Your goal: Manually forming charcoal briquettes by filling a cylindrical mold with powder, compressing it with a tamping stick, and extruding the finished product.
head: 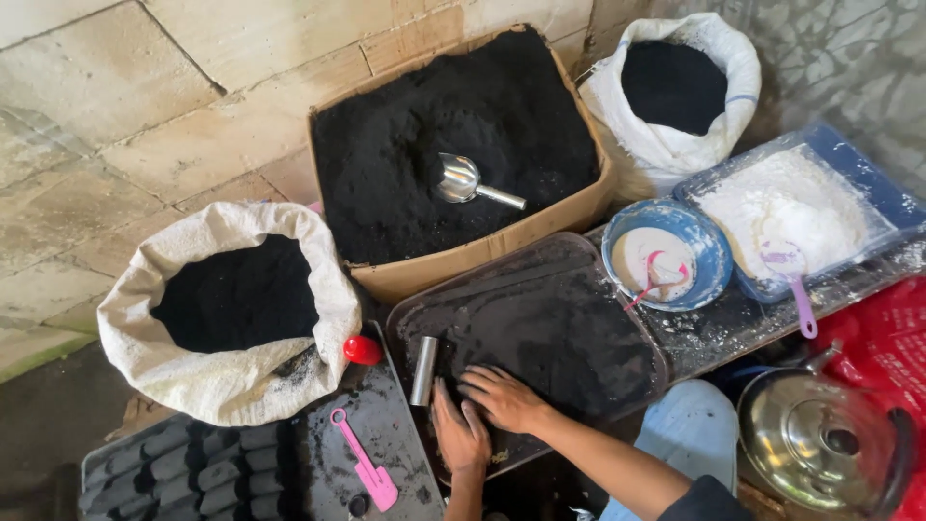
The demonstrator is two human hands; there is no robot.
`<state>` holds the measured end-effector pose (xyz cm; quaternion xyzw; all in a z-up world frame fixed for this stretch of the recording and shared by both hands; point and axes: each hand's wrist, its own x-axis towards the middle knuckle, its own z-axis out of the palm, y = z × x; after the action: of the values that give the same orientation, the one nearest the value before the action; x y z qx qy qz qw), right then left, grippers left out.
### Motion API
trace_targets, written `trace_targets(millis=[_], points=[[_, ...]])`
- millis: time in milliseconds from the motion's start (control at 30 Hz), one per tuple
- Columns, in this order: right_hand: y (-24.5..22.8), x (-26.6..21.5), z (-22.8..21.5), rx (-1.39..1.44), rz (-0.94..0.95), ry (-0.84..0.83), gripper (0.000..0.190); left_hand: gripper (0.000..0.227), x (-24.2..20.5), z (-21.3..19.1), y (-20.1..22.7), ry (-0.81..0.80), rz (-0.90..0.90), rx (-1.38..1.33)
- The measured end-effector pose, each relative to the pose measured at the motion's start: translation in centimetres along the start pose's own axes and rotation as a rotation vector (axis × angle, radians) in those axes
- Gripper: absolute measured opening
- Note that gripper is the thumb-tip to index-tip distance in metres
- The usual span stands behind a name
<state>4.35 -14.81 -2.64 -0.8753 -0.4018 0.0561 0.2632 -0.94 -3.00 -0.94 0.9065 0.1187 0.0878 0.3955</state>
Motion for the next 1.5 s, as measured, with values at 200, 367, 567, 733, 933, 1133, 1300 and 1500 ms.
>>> trace_targets(millis=[200,367,567,733,933,1133,1300,1500], points=[[1.2,-5.0,-5.8,-0.072,0.612,0.299,0.057,0.06,1.9,0.8,0.7,-0.053,0.07,0.067],[3.2,-7.9,-5.3,-0.092,0.813,0.361,0.064,0.056,2.4,3.8,2.0,-0.12,0.145,0.013],[1.2,-4.8,-2.9,0.072,0.565,0.376,0.053,0.057,2.1,4.4,6.3,-0.233,0.135,-0.509],[-1.1,-4.2,-4.8,0.158,0.337,0.502,0.058,0.057,2.9,2.6,4.9,-0.181,0.048,-0.835],[-2.2,-2.6,-5.9,-0.213,0.454,-0.264,0.093,0.055,2.0,-0.2,2.1,0.029,-0.041,-0.561],[-0.1,-2.7,-3.5,-0.168,0.428,-0.023,0.042,0.044,-0.1,1.3,0.7,0.024,0.029,0.019],[2.5,-1.9,-0.6,-0.293,0.393,0.208,0.024,0.044,0.0,1.6,0.7,-0.062,0.027,0.163],[4.1,1.0,-1.4,-0.318,0.326,0.367,0.03,0.043,0.2,2.7,0.2,-0.06,0.019,0.265]])
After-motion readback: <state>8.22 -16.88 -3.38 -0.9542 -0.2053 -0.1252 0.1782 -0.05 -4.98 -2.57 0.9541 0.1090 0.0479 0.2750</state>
